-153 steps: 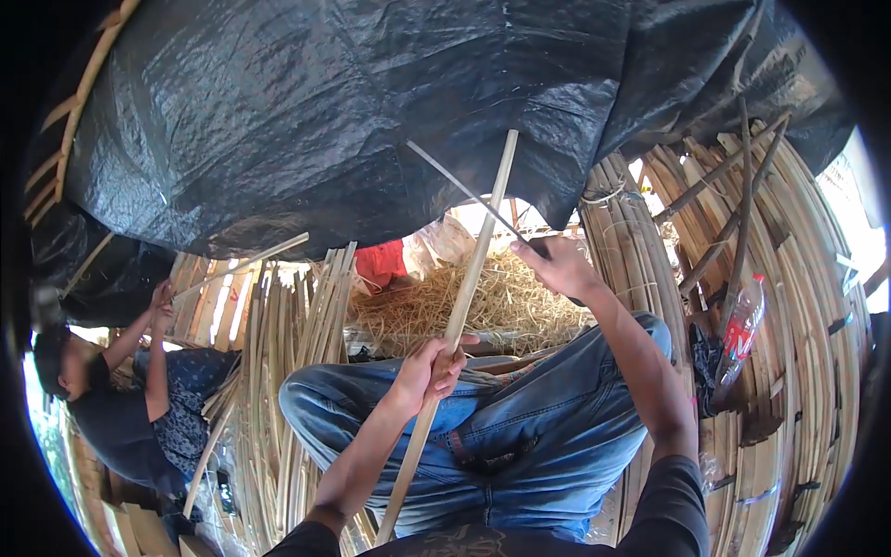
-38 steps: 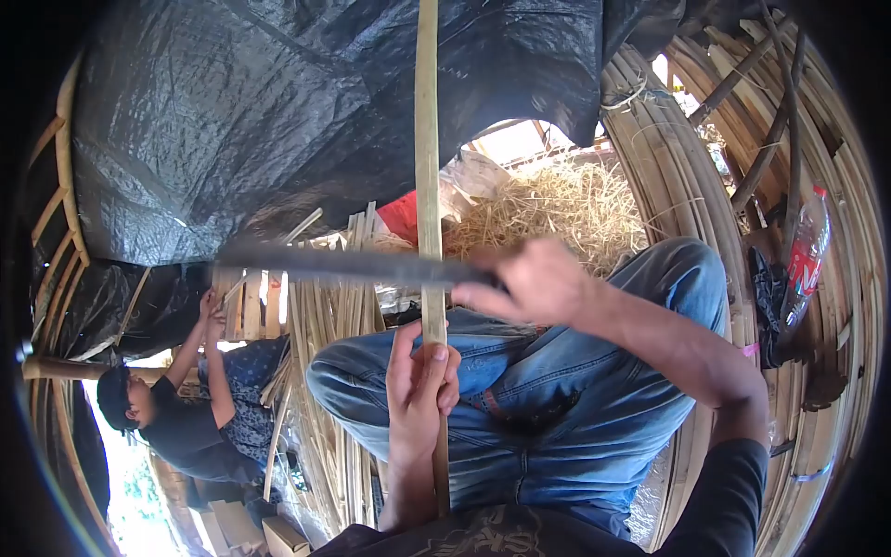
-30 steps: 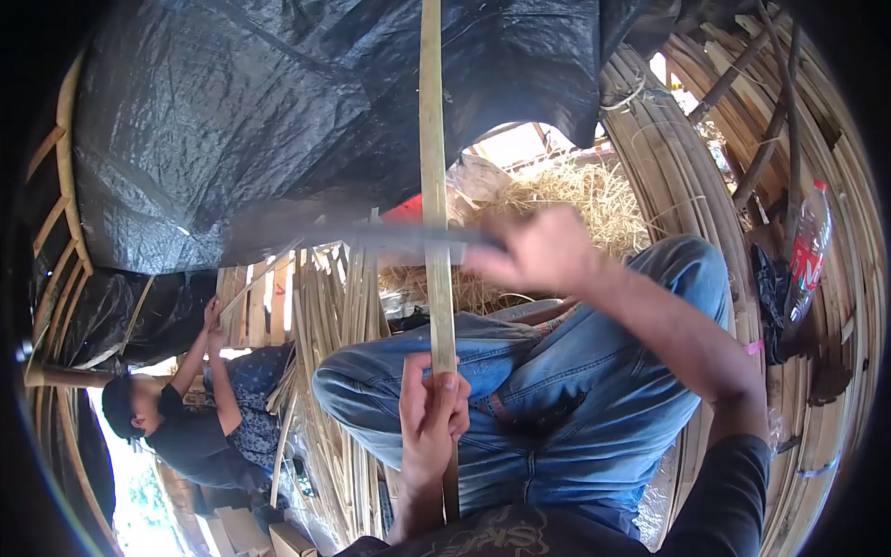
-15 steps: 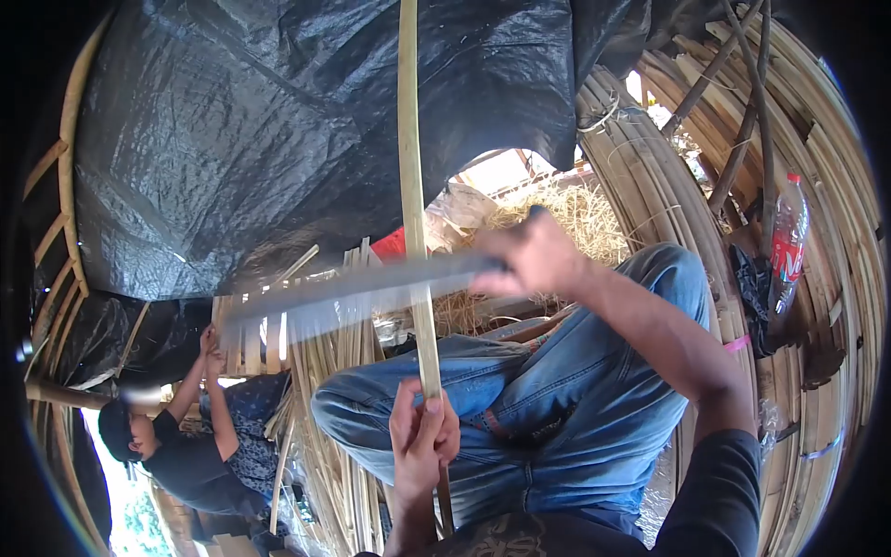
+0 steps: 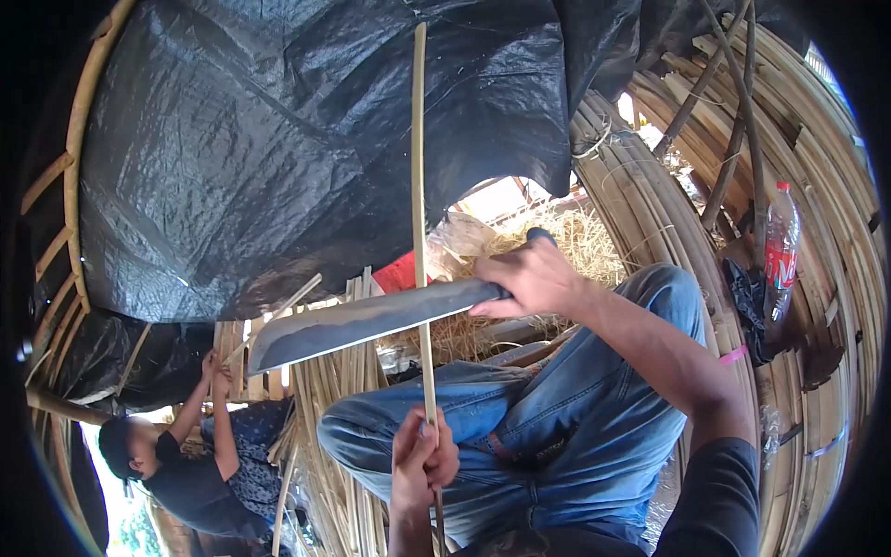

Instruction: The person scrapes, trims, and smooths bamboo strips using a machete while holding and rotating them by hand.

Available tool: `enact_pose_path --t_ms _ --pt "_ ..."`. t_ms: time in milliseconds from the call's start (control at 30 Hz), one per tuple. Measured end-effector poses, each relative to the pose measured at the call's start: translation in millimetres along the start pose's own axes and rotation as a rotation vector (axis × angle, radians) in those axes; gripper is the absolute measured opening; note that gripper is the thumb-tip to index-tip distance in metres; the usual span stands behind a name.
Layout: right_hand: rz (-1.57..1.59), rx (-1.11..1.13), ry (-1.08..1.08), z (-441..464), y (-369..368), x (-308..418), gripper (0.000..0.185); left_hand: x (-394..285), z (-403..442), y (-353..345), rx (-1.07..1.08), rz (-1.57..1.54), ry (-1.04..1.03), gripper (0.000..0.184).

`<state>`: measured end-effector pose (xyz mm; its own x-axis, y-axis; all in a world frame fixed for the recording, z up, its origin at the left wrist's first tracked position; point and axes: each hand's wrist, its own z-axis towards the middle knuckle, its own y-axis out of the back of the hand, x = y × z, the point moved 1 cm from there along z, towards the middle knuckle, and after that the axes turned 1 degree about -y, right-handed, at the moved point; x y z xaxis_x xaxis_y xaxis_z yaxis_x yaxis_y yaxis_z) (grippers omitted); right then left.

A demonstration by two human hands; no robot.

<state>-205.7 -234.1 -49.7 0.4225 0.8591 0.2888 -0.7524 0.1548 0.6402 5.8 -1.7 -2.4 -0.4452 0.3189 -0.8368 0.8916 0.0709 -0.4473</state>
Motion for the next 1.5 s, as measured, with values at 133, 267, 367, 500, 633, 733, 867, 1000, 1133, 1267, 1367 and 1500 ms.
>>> enact_pose_path --t_ms 133,267,367,500,633,733,867,1000,1133,1267,1367,1500 --pt "-0.018 -0.262 -0.496 9 18 -45 0.052 17 -52 44 0.121 -0.207 0.147 0.017" --pt "0.521 -0.504 -1.281 11 38 -86 0.063 25 -89 68 -0.03 -0.145 0.188 0.021" --pt "0.825 -0.575 -1.303 0 43 -70 0.062 22 -91 80 -0.042 -0.155 0.192 0.022" --pt "0.639 -0.275 -1.177 9 39 -36 0.06 20 -67 68 -0.139 0.046 0.153 0.014" --pt "0.091 -0.15 -0.61 5 13 -25 0.06 31 -44 64 -0.137 0.279 0.233 0.028" --pt "-0.22 0.195 -0.331 4 8 -4 0.057 32 -32 62 -0.28 0.418 0.348 0.04" --pt "-0.311 0.475 -0.081 1 0 15 0.064 36 -25 50 -0.313 0.389 0.26 0.036" --pt "-0.251 0.714 -0.046 2 -3 23 0.07 37 -4 41 -0.256 0.447 0.1 0.031" --pt "-0.283 0.643 -0.045 1 -10 20 0.065 36 34 52 -0.13 0.538 0.098 0.025" --pt "-0.279 0.568 -0.14 -3 -9 10 0.057 28 90 59 -0.032 0.473 0.151 0.026" --pt "-0.24 0.543 -0.261 -3 -8 5 0.058 33 114 63 0.057 0.455 0.166 0.029" --pt "-0.126 0.516 -0.418 -11 -13 -1 0.056 46 110 60 0.079 0.447 0.207 0.029"
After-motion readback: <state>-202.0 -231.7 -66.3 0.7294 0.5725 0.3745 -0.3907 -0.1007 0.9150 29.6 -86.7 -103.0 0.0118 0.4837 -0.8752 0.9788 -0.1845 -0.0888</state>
